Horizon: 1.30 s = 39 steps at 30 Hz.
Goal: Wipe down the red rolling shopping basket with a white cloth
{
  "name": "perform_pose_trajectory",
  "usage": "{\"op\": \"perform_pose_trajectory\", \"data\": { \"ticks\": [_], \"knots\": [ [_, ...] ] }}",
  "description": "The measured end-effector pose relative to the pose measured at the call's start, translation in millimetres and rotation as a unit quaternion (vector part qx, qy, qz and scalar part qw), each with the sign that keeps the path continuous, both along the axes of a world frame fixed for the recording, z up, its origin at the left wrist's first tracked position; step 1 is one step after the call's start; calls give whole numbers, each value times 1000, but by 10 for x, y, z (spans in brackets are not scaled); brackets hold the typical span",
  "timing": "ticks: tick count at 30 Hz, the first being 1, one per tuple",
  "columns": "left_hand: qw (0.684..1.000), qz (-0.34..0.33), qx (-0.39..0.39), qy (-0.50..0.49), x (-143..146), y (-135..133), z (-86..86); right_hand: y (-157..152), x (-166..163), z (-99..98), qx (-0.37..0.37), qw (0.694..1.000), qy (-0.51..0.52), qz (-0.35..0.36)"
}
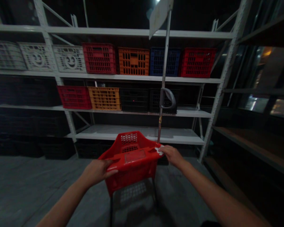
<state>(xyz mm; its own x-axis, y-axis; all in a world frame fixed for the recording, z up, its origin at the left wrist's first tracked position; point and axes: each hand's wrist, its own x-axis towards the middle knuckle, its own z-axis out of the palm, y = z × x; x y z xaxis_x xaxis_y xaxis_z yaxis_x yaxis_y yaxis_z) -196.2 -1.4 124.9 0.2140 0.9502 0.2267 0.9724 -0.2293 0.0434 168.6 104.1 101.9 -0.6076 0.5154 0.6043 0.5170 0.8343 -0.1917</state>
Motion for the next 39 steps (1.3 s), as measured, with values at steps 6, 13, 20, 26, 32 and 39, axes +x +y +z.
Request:
{"op": "perform_pose_trajectory", "data": {
  "ticks": [6, 13, 20, 26, 32, 39],
  "knots": [
    [999, 18, 0, 31, 193, 6, 40, -38, -224, -168, 30, 986, 104, -127],
    [980, 176, 74, 55, 659, 49, -85, -585, -1171, -417, 76, 975, 193, -78],
    [980, 177, 87, 36, 447, 53, -121, -220, -589, -373, 102, 981, 161, -29],
    [982, 166, 90, 30, 437, -24, -104, 70, -90, 237, -18, 996, -90, 24],
    [978, 171, 110, 39, 596, -24, -116, -21, -429, 478, -112, 973, -194, -57],
    [982, 150, 108, 40, 536, -47, -126, -243, -690, 309, -149, 980, -87, -100]
  ]
}}
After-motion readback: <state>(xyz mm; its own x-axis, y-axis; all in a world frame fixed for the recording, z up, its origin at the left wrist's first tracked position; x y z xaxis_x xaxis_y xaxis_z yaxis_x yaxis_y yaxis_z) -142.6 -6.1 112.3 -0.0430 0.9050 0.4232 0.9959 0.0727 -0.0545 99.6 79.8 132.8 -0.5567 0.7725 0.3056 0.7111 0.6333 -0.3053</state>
